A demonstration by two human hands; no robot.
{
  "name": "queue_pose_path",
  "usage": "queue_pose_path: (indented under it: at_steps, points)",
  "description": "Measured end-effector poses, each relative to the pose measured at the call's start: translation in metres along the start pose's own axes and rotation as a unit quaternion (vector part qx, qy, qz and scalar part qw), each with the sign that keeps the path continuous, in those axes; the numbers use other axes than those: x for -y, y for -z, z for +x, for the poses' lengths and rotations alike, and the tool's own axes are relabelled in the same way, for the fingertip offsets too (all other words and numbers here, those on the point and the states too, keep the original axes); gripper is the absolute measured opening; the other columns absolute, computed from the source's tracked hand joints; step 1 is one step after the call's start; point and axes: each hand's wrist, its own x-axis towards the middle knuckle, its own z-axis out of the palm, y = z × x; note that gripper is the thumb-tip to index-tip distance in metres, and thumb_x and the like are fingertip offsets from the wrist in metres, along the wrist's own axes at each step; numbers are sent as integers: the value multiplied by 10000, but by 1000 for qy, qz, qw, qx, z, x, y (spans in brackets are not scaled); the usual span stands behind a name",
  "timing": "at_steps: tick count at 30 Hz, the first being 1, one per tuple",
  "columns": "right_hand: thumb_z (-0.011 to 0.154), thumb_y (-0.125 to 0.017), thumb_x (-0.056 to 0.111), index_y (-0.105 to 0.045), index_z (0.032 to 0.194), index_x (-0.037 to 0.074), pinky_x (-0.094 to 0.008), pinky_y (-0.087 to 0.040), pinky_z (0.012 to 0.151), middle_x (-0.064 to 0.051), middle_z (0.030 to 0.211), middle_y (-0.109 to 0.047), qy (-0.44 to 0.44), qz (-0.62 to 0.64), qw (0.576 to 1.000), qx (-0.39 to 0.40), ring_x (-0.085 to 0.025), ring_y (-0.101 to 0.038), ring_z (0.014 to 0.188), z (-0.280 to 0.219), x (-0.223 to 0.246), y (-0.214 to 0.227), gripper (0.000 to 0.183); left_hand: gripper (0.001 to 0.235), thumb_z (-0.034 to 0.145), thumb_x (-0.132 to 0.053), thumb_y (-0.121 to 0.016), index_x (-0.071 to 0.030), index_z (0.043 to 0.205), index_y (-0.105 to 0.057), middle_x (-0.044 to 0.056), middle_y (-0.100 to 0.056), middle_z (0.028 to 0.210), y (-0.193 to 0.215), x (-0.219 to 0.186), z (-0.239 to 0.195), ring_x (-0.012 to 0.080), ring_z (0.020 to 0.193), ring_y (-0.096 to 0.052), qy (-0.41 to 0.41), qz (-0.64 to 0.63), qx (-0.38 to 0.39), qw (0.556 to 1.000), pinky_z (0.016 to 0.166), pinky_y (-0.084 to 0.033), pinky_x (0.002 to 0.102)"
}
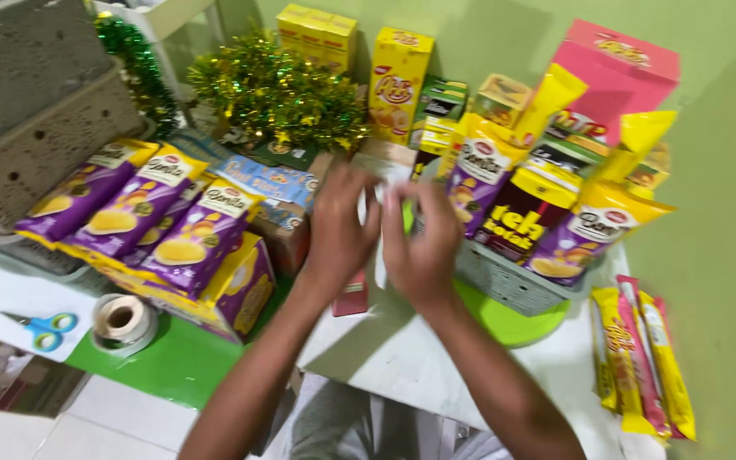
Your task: The person arranges various snack packages, including chips and tea boxes, into a grey plastic basket placed on a green rotating base. They use a tape dispenser to secure the items in place and then wrap a green tinsel garland around the basket's rim.
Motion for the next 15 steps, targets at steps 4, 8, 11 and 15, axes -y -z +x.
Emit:
queue_pose_path:
  at_steps: [4,8,11,15]
  points:
    - [1029,-563,263,-634,987,108,-295,-507,784,-21,881,-677,-83,117,990,6,-138,-638,832,66,-62,-98,175,118,866,-19,-594,-78,846,-494,163,-515,835,20,76,66,386,774,-519,15,102,10,995,665,-381,472]
    - [872,-694,123,-649,1148,184,-445,-453,868,-6,1012,-701,-117,-57,975,181,-208,-651,951,101,-105,-169,286,345,760,171,-546,13,1013,-721,286,-660,943,41,145,107,467,804,-641,147,196,76,967,643,-515,515]
    - [828,-794,67,-515,1436,194,-612,-350,1113,-102,1405,-611,-75,-180,933,301,-329,-516,1337,116,-119,-191,680,462,716,228,-561,-17,1071,-727,259,-685,1035,59,178,127,436,893,-678,199,259,125,937,746,-591,515]
    - [812,-856,107,-328,1572,217,-573,-395,999,-171,1258,-626,35,-313,870,380,-400,-577,1223,95,-179,-227,932,401,713,15,-732,-96,1098,-749,272,-650,1104,58,245,115,513,952,-702,219,336,204,893,742,-583,655]
